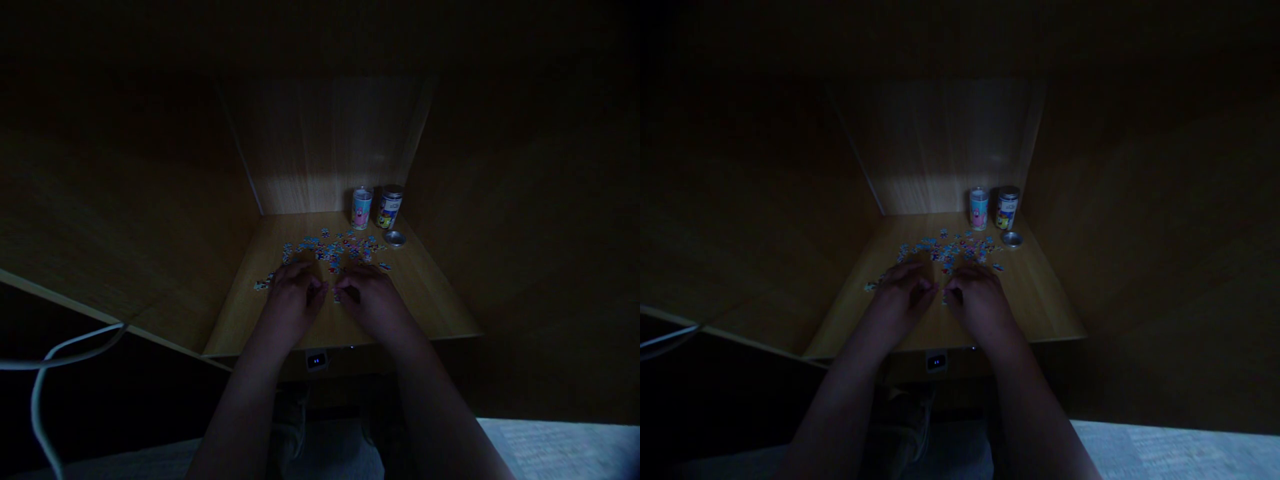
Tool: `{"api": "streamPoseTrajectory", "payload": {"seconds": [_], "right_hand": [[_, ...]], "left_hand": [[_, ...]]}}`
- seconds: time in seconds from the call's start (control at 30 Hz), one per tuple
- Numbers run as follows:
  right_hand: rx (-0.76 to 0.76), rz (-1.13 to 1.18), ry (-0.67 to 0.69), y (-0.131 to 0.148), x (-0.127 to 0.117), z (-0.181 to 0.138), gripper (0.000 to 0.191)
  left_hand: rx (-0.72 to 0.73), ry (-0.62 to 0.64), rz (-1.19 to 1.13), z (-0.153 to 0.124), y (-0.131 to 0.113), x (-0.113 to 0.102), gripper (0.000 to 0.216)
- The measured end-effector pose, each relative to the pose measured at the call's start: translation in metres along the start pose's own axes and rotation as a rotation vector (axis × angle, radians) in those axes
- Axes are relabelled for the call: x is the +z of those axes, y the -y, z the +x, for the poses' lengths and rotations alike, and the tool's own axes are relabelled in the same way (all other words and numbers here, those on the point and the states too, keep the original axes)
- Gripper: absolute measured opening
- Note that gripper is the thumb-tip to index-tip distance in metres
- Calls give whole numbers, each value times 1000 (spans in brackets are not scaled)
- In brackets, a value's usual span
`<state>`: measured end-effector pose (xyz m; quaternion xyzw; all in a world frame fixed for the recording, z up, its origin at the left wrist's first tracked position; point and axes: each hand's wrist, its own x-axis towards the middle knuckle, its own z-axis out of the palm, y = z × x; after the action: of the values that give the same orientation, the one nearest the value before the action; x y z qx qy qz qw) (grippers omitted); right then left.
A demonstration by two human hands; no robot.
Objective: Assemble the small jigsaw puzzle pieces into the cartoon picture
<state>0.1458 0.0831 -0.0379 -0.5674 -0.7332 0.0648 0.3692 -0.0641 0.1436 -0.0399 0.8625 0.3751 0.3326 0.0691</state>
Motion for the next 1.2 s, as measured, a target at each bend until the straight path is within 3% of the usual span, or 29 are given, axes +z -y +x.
{"api": "streamPoseTrajectory", "payload": {"seconds": [0.47,0.63,1.2], "right_hand": [[21,-16,-20,-2,2,-1,17],[16,-19,-11,-2,1,0,14],[30,-19,-2,1,0,0,16]], "left_hand": [[11,124,-160,2,-6,-9,18],[16,80,-283,2,-9,-10,13],[2,73,-205,1,-8,-11,16]]}}
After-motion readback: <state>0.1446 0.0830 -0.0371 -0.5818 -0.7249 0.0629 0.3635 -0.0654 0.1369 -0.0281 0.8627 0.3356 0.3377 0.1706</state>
